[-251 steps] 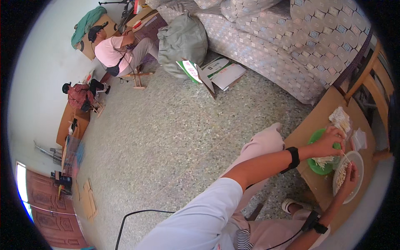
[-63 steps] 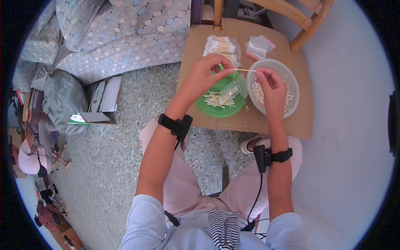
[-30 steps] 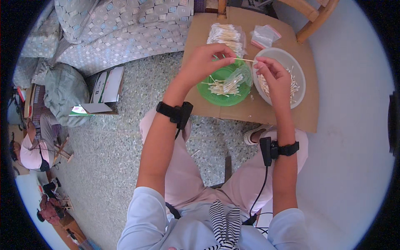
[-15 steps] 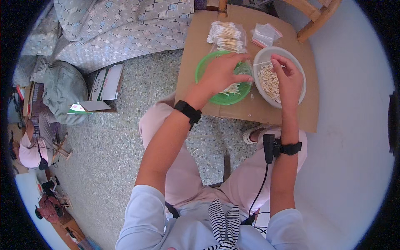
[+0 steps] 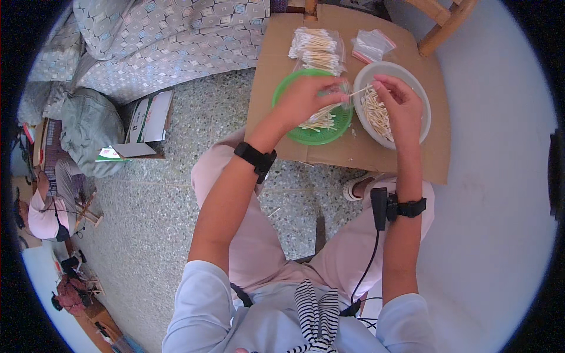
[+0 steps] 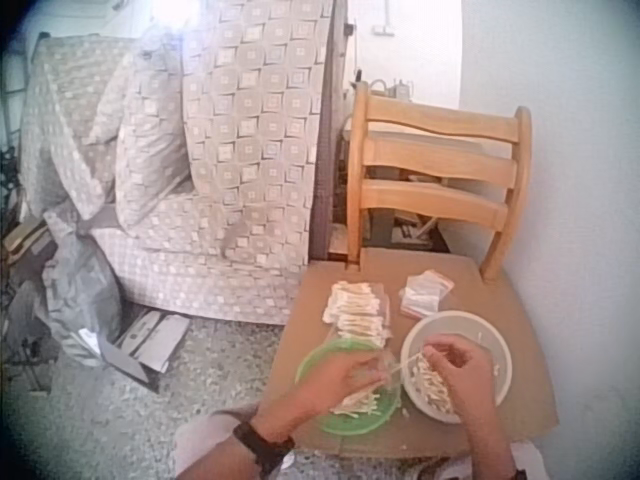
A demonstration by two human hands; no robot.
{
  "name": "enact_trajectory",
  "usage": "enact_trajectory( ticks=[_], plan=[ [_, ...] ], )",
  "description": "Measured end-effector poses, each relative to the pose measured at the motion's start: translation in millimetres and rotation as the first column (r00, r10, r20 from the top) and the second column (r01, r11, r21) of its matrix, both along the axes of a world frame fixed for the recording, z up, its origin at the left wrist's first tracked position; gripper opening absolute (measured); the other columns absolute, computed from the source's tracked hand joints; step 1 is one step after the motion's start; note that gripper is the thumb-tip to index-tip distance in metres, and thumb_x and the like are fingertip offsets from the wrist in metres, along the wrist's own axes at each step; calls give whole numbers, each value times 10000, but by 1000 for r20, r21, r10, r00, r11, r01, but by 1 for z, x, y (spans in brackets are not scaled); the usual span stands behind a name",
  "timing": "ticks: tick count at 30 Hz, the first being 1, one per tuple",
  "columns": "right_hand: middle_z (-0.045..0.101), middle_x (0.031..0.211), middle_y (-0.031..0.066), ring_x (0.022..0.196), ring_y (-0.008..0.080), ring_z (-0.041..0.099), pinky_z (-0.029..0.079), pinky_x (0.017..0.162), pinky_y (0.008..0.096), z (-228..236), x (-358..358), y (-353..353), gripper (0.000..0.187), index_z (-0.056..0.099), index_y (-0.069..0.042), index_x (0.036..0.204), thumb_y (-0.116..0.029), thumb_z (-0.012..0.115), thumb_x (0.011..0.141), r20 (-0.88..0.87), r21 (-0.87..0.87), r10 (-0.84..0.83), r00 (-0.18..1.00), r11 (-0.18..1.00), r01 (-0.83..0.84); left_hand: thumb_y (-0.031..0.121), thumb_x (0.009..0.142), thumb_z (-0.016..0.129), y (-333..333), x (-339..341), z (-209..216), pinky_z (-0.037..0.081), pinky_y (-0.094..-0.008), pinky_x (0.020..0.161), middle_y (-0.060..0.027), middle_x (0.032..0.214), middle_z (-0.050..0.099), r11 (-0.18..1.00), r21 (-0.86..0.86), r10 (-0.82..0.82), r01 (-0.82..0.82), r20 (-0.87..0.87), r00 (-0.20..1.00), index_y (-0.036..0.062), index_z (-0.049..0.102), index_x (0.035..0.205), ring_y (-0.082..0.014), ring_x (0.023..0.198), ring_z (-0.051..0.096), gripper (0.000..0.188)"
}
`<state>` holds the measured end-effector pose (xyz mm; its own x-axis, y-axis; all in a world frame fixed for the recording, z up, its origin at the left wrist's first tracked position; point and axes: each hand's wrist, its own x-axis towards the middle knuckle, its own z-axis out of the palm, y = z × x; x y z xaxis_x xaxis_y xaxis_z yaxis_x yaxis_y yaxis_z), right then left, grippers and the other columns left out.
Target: Packaging small white hygiene or medical components into small clear plastic bags.
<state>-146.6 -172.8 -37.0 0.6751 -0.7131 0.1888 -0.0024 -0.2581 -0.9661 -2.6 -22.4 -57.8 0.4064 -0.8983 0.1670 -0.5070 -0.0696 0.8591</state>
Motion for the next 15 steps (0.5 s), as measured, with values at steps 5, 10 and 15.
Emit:
enact_trajectory(
  ticks=[5, 10, 15],
  plan=[
    [680, 857, 36, 768, 86, 613, 480, 678, 231, -1, 8, 16, 153, 681, -4, 926, -121, 692, 829, 14, 84, 53, 998, 995, -54, 299, 892, 628, 0, -6, 7, 465, -289, 869, -109, 1060, 676, 998, -54, 16, -20, -64, 998, 23, 595, 1210, -156, 950, 622, 423],
    [676, 907, 53, 808, 116, 623, 491, 727, 266, -7, 12, 23, 135, 685, -13, 907, -128, 675, 837, -172, -38, 128, 977, 990, -137, 257, 923, 598, -4, -7, 5, 450, -267, 899, -75, 1109, 648, 986, -169, -58, -4, -360, 931, -9, 585, 1208, -123, 987, 587, 390],
    [673, 984, 79, 898, 182, 626, 472, 825, 305, -8, 5, 14, 182, 689, -16, 947, -171, 638, 866, -113, -426, 233, 966, 867, -259, 230, 926, 598, -6, -8, 3, 438, -268, 924, -65, 1125, 636, 971, -238, -66, -28, -378, 923, -17, 582, 1202, -118, 1016, 569, 371]
  ],
)
